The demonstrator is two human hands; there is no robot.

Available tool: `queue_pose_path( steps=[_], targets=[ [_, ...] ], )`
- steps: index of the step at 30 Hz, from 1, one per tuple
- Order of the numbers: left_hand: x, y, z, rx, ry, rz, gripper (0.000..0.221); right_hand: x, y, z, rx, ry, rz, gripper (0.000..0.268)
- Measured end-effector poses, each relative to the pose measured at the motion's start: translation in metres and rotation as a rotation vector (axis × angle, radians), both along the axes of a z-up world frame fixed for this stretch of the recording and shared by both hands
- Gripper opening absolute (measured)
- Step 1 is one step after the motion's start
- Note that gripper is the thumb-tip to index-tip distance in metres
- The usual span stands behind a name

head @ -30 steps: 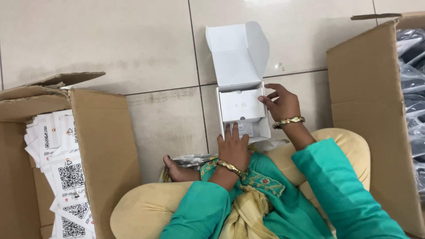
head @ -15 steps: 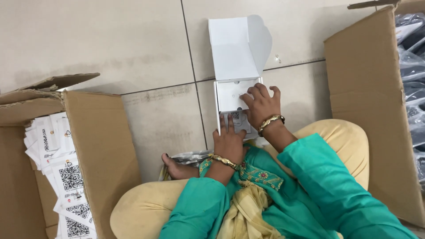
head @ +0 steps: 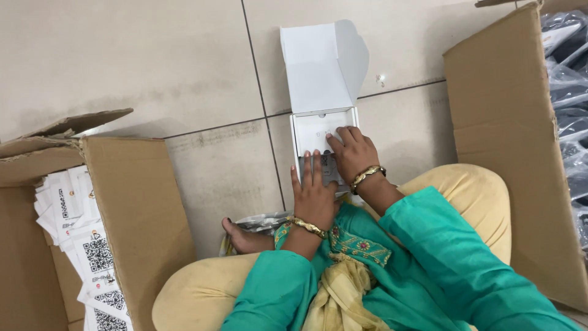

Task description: The person sits on the floor and packs QR code cards into white JioVoiceBox product boxes, closing each box lid. The person places the closed boxes into a larger carton alongside plastic-wrapped devices and adjusts the packed items.

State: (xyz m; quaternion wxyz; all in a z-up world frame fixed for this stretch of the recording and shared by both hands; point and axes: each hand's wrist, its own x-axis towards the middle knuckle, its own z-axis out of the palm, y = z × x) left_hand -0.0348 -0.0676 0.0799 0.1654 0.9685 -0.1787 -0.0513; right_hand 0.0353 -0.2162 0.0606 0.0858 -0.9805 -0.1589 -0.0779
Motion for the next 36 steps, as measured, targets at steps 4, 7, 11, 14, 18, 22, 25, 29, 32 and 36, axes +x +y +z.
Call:
queue_pose_path(
  steps=[4,7,11,14,18,22,25,29,32,36],
  targets=[
    [0.008,0.002,0.018,0.026,0.169,-0.035,0.036,-0.004,0.003,-0.003,-0.008,-0.031,0.005,0.039],
    [0.012,0.002,0.023,0.079,0.204,-0.048,0.038,-0.002,0.005,-0.006,-0.043,-0.085,0.011,0.039],
    [0.006,0.007,0.013,0.075,0.104,-0.076,0.044,-0.005,0.003,-0.012,-0.017,-0.078,-0.014,0.04],
    [0.005,0.008,0.028,0.066,0.091,-0.1,0.042,-0.015,-0.021,0.013,0.056,-0.034,0.03,0.051],
    [0.007,-0.02,0.06,-0.019,0.118,-0.119,0.051,-0.054,-0.095,0.117,0.455,0.119,0.004,0.04],
    [-0.013,-0.077,0.096,-0.358,0.12,-0.139,0.033,-0.119,-0.23,0.181,0.551,-0.125,-0.335,0.032],
    [-0.028,-0.152,0.129,-0.717,0.234,-0.244,0.026,-0.172,-0.342,0.195,0.78,-0.098,-1.021,0.035],
    [-0.043,-0.253,0.15,-0.946,0.436,-0.407,0.025,-0.276,-0.482,0.17,0.541,-0.224,-1.201,0.039],
    [-0.059,-0.328,0.129,-1.084,0.814,-0.421,0.032,-0.342,-0.552,0.134,0.602,-0.251,-1.399,0.042],
    [-0.076,-0.432,0.063,-1.229,1.141,-0.389,0.043,-0.337,-0.551,0.145,1.086,-0.237,-1.515,0.044]
  ],
)
